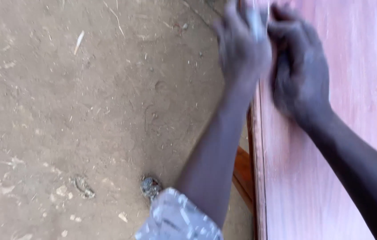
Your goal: Sanding the edges and corners of a wooden table top using a piece of sandpaper to achieve a smooth finish.
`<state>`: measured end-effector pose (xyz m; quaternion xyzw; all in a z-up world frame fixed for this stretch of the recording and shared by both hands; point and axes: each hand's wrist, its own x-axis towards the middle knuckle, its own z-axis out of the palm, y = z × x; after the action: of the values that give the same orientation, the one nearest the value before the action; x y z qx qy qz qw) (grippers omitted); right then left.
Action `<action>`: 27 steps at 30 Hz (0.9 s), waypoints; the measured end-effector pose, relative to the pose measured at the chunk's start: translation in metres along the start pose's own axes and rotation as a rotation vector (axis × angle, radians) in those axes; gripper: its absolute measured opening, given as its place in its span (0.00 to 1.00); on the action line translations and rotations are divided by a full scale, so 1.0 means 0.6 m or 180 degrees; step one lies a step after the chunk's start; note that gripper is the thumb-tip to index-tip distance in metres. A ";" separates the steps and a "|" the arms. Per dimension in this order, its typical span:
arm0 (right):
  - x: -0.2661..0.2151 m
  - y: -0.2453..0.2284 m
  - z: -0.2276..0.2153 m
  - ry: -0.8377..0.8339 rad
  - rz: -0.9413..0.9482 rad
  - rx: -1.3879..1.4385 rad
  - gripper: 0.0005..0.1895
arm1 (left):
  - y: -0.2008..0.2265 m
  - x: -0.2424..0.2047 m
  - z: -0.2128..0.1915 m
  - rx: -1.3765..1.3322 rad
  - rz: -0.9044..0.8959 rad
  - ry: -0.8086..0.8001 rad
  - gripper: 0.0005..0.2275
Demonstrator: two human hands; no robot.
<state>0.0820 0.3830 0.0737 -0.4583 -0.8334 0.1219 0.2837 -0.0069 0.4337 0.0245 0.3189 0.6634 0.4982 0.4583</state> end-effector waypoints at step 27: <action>0.060 0.020 0.023 0.0492 0.0679 0.0023 0.16 | -0.058 -0.272 -0.095 0.0095 0.0024 -0.0553 0.22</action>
<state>0.0669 0.4206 0.0699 -0.5514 -0.7551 0.1186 0.3342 0.0031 0.2586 0.0434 0.3702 0.6273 0.4604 0.5074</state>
